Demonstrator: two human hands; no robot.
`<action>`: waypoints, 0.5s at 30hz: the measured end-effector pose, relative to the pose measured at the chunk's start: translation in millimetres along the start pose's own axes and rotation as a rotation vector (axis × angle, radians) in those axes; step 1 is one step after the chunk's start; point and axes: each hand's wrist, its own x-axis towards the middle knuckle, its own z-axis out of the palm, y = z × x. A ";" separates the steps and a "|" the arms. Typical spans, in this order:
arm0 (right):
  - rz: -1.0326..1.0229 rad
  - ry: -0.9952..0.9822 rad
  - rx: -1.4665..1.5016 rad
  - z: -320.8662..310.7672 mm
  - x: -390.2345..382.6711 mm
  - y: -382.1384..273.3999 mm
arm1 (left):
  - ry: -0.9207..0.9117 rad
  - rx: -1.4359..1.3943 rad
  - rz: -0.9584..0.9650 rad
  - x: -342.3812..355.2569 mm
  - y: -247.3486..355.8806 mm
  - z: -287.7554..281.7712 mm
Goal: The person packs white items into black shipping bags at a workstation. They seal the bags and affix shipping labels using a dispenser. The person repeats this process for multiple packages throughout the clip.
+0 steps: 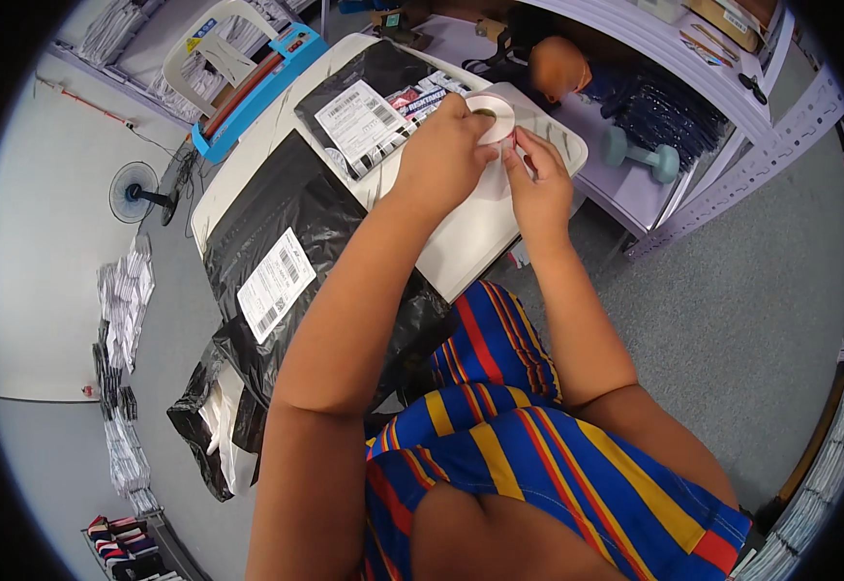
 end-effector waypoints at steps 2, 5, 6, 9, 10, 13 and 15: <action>-0.012 -0.005 -0.019 -1.5 1.7 0.5 | -0.004 0.025 0.001 -0.2 0.3 -0.6; 0.004 -0.022 0.024 -3.2 4.1 1.5 | 0.006 0.050 0.022 -2.5 -1.1 0.7; 0.026 -0.038 0.074 -4.5 5.4 2.4 | 0.016 0.061 0.030 -3.1 -2.2 0.2; 0.192 -0.149 0.185 -14.8 13.4 2.6 | 0.035 0.034 0.054 -3.9 -5.0 -0.1; 0.263 -0.200 0.212 -20.6 16.1 4.7 | 0.046 0.030 0.091 -4.4 -9.6 0.6; 0.419 -0.235 0.244 -37.2 33.7 46.0 | 0.105 0.051 0.191 -0.8 -28.3 4.8; 0.612 -0.142 0.298 -59.1 44.9 64.3 | 0.175 0.114 0.222 -4.9 -38.5 6.9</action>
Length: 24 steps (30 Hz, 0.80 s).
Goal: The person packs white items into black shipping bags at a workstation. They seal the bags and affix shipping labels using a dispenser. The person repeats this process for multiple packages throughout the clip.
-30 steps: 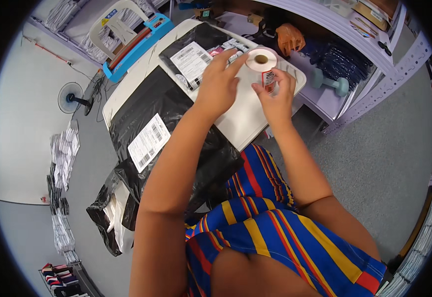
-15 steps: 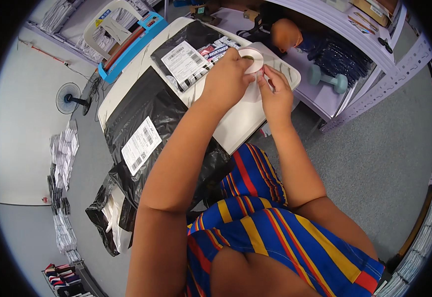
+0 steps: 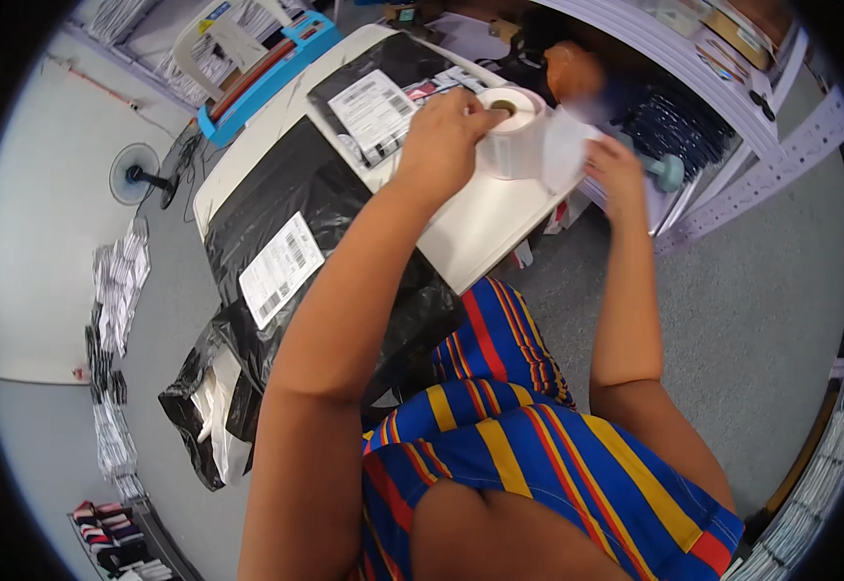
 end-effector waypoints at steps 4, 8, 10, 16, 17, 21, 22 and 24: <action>-0.165 0.487 -0.005 -76.1 13.3 -17.9 | 0.147 0.027 -0.038 -20.3 -6.4 -4.1; -0.461 -0.069 0.047 47.5 -59.8 -78.3 | 0.128 0.043 -0.306 -84.2 -48.2 -59.8; -0.522 -0.443 -0.102 110.1 -85.6 -61.3 | 0.089 0.175 -0.408 -136.9 -67.5 -89.9; -0.715 -0.977 -0.236 214.2 -102.8 -7.1 | -0.123 0.469 -0.821 -284.5 -81.2 -148.9; -0.704 -1.022 -0.248 220.6 -101.6 -1.3 | -0.099 0.492 -0.868 -296.3 -81.1 -151.7; -0.723 -1.076 -0.489 226.1 -93.7 5.4 | -0.074 0.385 -1.155 -306.7 -70.3 -163.3; -0.757 -1.099 -0.583 225.6 -93.3 7.2 | -0.025 0.333 -1.172 -307.1 -71.8 -164.0; -0.822 -1.129 -0.773 226.8 -96.2 5.6 | 0.069 0.226 -1.194 -306.3 -77.9 -164.6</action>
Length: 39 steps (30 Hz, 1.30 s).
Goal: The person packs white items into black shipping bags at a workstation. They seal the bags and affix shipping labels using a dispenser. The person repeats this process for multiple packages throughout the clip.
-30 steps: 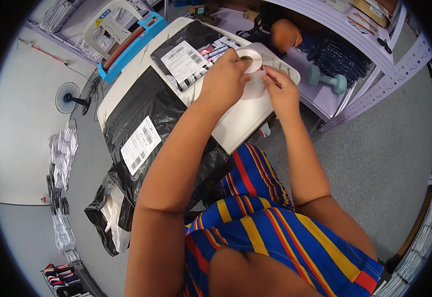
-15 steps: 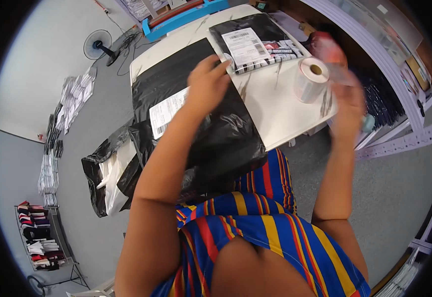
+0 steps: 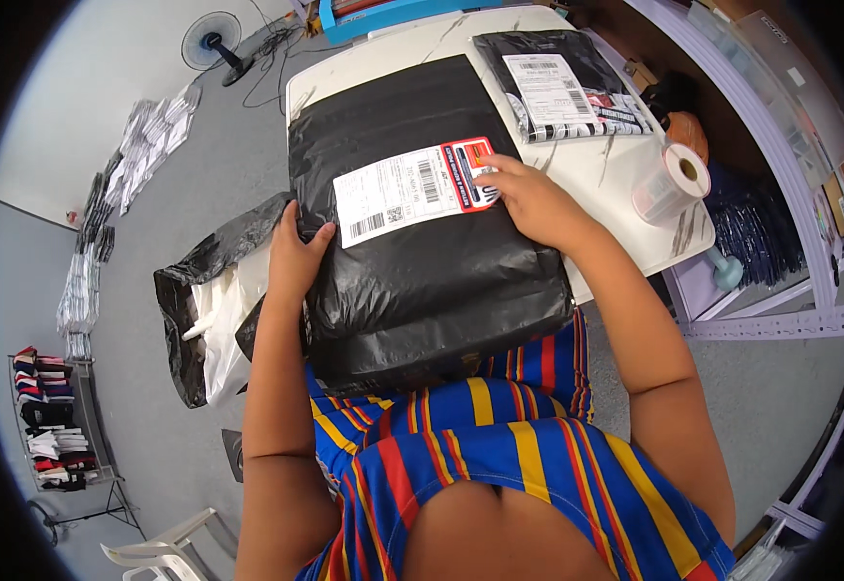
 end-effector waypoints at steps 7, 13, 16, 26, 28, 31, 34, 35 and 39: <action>0.185 0.147 -0.170 -32.2 51.6 11.1 | -0.449 -0.537 -0.613 20.1 4.7 -25.7; 0.482 0.109 -0.515 -17.5 43.4 69.6 | -0.085 -1.061 -0.576 -4.5 39.8 -44.9; 0.325 0.228 -0.509 -12.2 5.0 59.2 | 0.048 -0.808 -0.396 -23.9 30.2 -100.2; 0.419 -0.024 -0.337 -50.1 -112.6 -16.1 | 0.007 -0.100 -0.307 -244.4 -67.6 -406.5; 0.479 -0.168 -0.394 -63.1 -120.4 -27.6 | -0.065 -0.192 -0.585 -283.2 -103.6 -392.2; 0.523 -0.369 -0.301 -78.9 -96.3 -24.5 | -0.292 -0.368 -0.787 -329.3 -159.7 -357.9; 0.468 -0.128 -0.145 -71.7 -14.5 -1.5 | -0.053 0.142 -0.679 -325.8 -202.9 -300.8; 0.476 0.077 -0.215 -61.4 15.0 12.0 | 0.102 0.022 -0.604 -286.1 -171.4 -256.7; 0.717 0.059 -0.593 -22.0 101.5 52.1 | -0.083 -0.403 -0.070 -153.2 -32.2 -101.7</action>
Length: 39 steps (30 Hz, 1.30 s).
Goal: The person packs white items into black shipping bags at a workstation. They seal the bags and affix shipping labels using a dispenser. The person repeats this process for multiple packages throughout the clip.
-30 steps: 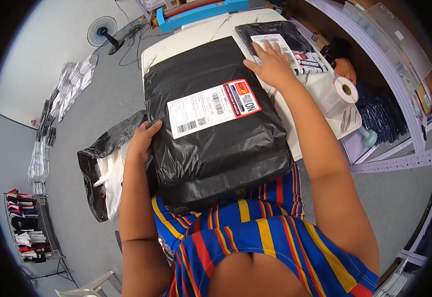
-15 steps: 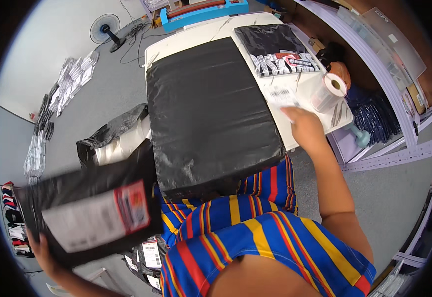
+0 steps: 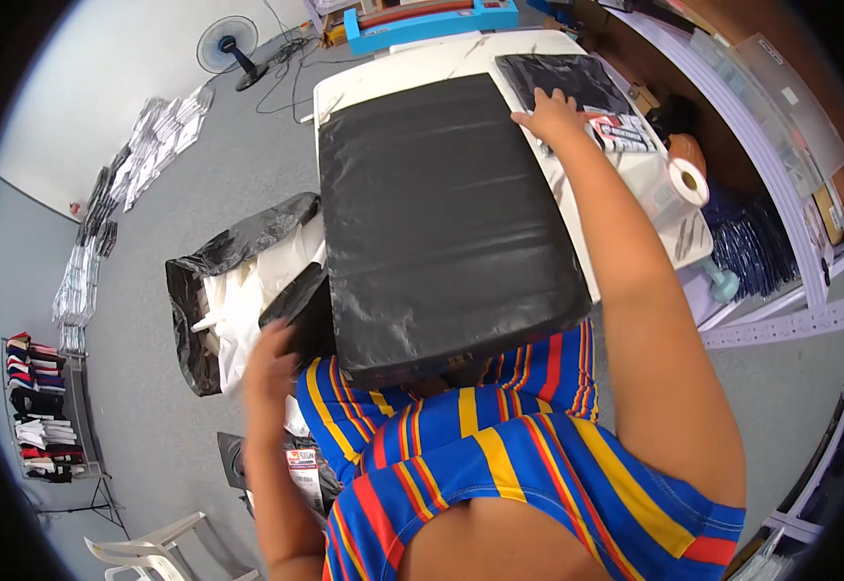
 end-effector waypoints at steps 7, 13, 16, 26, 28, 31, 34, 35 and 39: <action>0.052 0.032 0.100 5.3 50.1 21.7 | -0.330 0.629 0.591 106.8 35.0 127.7; -0.186 0.562 0.696 -90.7 10.0 69.4 | -0.129 0.626 0.621 176.4 13.3 154.6; -0.296 0.618 0.913 -137.4 -72.9 55.5 | -0.027 0.409 0.561 163.7 19.9 143.9; -1.156 0.151 0.939 -115.4 -245.0 35.7 | 0.082 -0.548 0.179 83.4 4.9 129.9; -1.261 0.068 1.005 -106.1 -256.1 20.6 | 0.294 0.302 0.312 91.4 -6.5 142.2; -1.367 0.047 0.984 -100.6 -263.2 12.4 | 0.303 0.608 0.381 92.3 -6.2 134.1; -1.419 0.074 0.976 -94.6 -264.0 10.6 | 0.229 0.597 0.474 91.3 -4.9 117.6; -1.404 0.085 0.996 -90.0 -262.5 11.3 | 0.218 0.610 0.467 90.9 -10.3 115.9; -1.378 0.103 1.043 -78.7 -259.3 12.4 | 0.307 0.759 0.365 87.1 -13.0 125.7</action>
